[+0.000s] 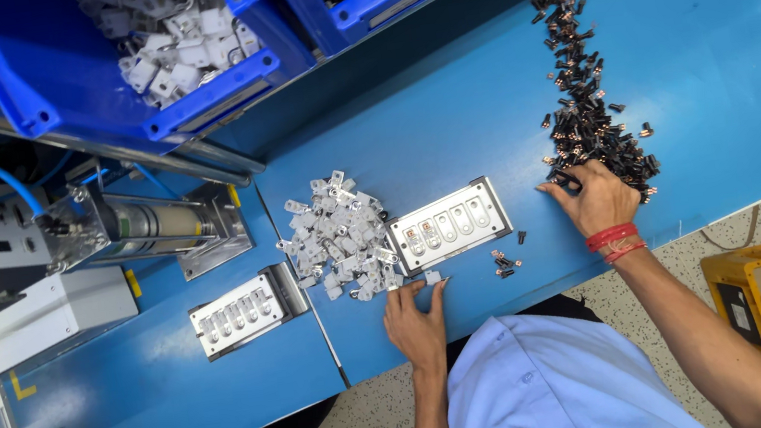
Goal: The person assembles small electrical components by hand at a blue workbench. They pick white plastic housings and dark metal pins, insert the pins into the housings, and place the assembled units into a metal tray. A coworker is visible to the left performing a similar task.
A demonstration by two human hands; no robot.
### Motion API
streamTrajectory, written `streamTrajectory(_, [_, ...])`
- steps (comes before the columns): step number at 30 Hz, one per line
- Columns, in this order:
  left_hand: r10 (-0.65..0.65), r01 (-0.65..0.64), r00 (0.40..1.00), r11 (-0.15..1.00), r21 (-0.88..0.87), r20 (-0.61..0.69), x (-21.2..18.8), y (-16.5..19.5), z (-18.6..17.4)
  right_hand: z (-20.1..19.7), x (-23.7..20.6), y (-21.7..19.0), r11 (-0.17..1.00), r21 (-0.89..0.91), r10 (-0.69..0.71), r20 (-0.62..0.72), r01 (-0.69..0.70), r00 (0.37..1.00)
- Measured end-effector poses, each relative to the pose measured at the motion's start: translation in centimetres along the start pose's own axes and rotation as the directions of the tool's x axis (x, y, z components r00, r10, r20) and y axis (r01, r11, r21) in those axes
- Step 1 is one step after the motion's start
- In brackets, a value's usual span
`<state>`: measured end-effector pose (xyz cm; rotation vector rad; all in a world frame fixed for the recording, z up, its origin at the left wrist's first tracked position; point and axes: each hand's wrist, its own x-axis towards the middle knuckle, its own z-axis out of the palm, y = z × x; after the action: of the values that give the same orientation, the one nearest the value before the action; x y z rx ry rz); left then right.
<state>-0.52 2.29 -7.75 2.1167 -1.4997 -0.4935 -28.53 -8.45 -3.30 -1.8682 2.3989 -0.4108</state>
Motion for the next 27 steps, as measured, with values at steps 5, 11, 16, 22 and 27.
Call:
streamTrajectory(5, [0.045,-0.044,0.999,0.998,-0.038,0.028,0.2,-0.2,-0.5,0.3,0.0,-0.7,0.998,0.053,0.019,0.044,-0.021,0.999])
streamTrajectory(11, [0.076,-0.076,0.996,0.997,-0.019,0.047,0.8,0.3,-0.5,0.6,-2.2,-0.9,0.976,0.190,0.065,0.234,-0.111,0.970])
streamTrajectory(16, [-0.017,0.017,0.992,1.000,0.002,0.124,1.0,1.0,-0.5,1.7,-6.6,-0.9,0.800,0.533,-0.028,0.491,-0.275,0.871])
streamTrajectory(22, [-0.016,0.031,0.992,0.993,-0.116,0.126,0.0,2.2,-0.6,2.3,-6.9,0.1,0.696,0.629,-0.100,0.561,-0.346,0.821])
streamTrajectory(27, [0.057,-0.037,0.982,0.993,-0.113,0.178,-0.2,3.4,-0.8,1.5,-6.2,-0.7,0.654,0.678,-0.320,0.649,-0.335,0.690])
